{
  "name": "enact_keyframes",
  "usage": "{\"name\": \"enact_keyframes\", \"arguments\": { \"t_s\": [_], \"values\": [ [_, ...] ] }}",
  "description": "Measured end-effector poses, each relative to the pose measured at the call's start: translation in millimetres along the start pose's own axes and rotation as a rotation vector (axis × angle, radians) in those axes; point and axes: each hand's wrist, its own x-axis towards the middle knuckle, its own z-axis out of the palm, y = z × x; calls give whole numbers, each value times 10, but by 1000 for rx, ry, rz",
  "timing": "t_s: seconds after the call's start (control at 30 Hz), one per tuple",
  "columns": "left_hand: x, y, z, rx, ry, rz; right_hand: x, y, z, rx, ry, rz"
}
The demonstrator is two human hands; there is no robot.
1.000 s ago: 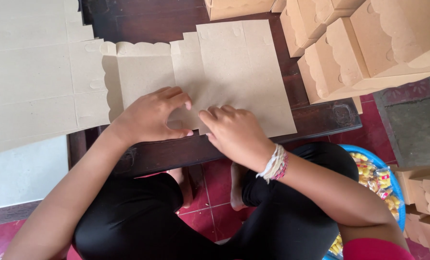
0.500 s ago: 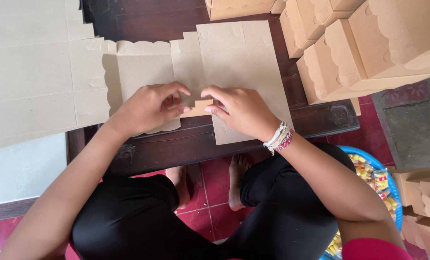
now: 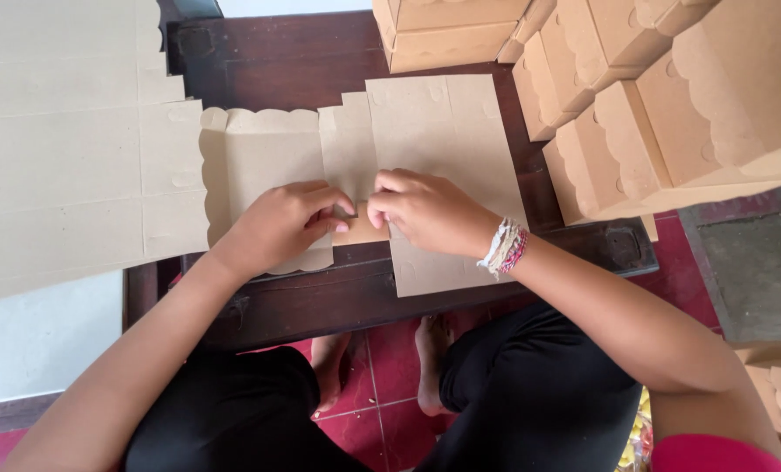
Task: Assembling cardboard boxes by folding pre-scored flat sheets and tucking in the flaps.
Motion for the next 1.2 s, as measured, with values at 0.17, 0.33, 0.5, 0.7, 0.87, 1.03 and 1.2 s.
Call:
{"name": "enact_keyframes", "arguments": {
  "t_s": [0.17, 0.33, 0.5, 0.7, 0.87, 1.03, 1.2],
  "values": [
    [11, 49, -37, -10, -5, -21, 133, 139, -58, 131, -88, 19],
    [6, 61, -85, -16, -28, -27, 83, 148, 19, 119, -34, 57],
    [1, 43, -57, 16, -11, -2, -48, 33, -129, 158, -6, 20],
    [-25, 48, -52, 49, -10, 2, -59, 97, -120, 135, 9, -40],
    [-19, 51, -61, 45, -5, -3, -34, 168, 2, 188, 90, -40],
    [-21, 79, -72, 35, -21, -13, -35, 258, 137, 231, 148, -16],
    [-16, 77, -71, 38, -14, -12, -30, 313, 282, 117, 184, -5]
  ]
}}
